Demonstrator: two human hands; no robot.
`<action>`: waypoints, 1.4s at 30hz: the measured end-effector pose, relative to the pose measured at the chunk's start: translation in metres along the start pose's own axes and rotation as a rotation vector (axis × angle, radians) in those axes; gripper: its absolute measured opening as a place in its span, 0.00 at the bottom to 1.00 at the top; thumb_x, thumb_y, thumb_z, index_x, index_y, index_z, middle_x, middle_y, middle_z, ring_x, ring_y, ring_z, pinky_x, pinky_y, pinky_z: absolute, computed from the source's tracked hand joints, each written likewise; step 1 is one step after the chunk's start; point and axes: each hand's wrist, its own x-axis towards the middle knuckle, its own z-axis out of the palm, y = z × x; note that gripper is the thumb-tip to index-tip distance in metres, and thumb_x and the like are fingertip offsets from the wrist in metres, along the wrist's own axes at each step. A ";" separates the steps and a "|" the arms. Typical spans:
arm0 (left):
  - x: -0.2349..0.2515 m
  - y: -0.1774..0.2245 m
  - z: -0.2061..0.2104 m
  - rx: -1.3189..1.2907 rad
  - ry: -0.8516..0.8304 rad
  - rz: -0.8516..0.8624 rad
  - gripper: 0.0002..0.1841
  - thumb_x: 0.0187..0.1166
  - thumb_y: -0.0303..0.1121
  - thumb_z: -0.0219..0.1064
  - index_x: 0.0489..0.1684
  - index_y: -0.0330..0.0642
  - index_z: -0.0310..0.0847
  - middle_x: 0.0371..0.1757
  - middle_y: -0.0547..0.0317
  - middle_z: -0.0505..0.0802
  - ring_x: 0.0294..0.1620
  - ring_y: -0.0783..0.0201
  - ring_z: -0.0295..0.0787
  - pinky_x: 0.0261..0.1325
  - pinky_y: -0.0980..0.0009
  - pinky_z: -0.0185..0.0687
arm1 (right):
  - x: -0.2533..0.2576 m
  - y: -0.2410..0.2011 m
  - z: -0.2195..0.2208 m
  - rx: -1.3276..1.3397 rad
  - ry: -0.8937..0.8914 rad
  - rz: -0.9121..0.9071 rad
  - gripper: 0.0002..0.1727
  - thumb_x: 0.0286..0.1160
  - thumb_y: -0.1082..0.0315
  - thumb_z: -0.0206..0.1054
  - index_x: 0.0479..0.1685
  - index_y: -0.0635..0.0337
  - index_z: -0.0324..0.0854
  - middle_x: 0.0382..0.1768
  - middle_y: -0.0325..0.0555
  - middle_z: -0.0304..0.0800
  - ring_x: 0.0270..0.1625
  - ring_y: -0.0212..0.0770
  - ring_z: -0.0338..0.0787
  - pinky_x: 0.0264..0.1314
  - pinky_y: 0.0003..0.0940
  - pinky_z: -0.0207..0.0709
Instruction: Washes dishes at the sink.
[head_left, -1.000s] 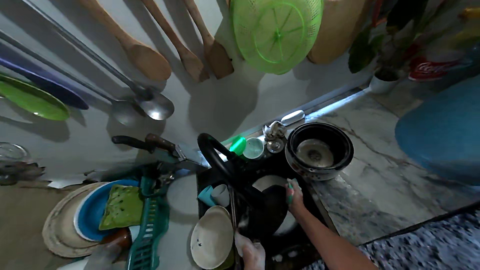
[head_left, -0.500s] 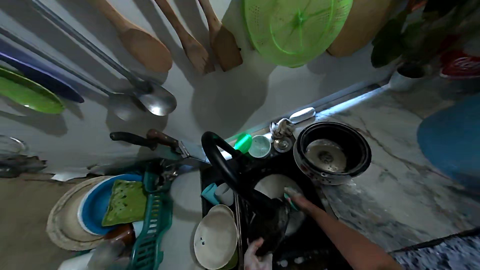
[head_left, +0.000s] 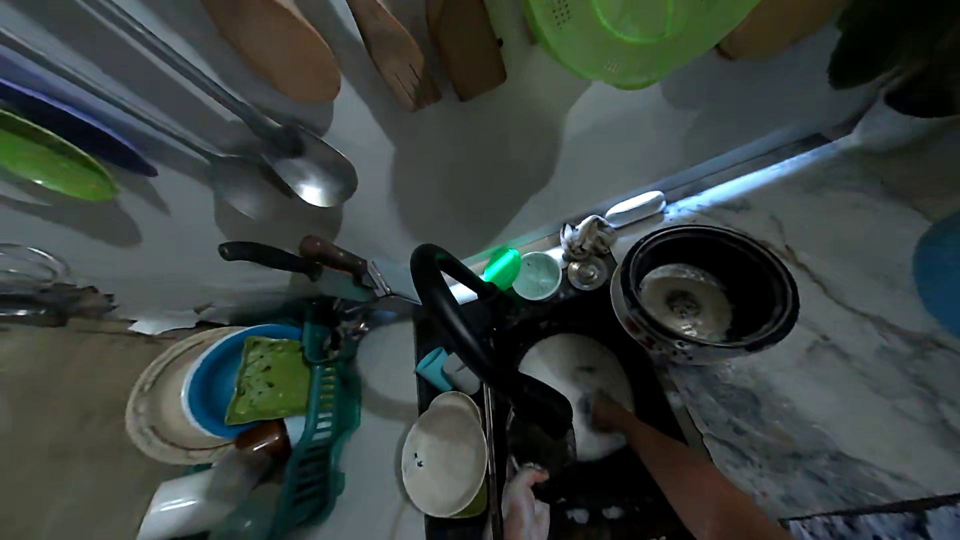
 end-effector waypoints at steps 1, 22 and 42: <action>0.002 0.001 0.001 0.022 0.008 0.000 0.21 0.64 0.09 0.59 0.59 0.26 0.74 0.50 0.42 0.84 0.49 0.54 0.81 0.53 0.57 0.82 | -0.006 0.003 -0.010 0.123 -0.008 0.017 0.26 0.84 0.62 0.65 0.72 0.73 0.77 0.72 0.70 0.80 0.78 0.64 0.78 0.81 0.61 0.66; 0.002 0.006 0.023 0.261 -0.275 0.068 0.20 0.83 0.18 0.54 0.75 0.29 0.68 0.63 0.41 0.85 0.60 0.57 0.84 0.64 0.59 0.83 | -0.131 -0.123 -0.011 0.439 0.486 -0.564 0.44 0.66 0.58 0.78 0.83 0.69 0.68 0.82 0.61 0.73 0.89 0.53 0.67 0.96 0.45 0.48; -0.034 0.016 0.013 0.163 -0.227 0.114 0.33 0.61 0.12 0.59 0.75 0.27 0.65 0.52 0.41 0.86 0.48 0.58 0.87 0.51 0.59 0.86 | -0.092 -0.085 -0.072 0.810 0.570 -0.234 0.22 0.87 0.52 0.60 0.62 0.62 0.83 0.42 0.49 0.91 0.42 0.42 0.90 0.52 0.45 0.84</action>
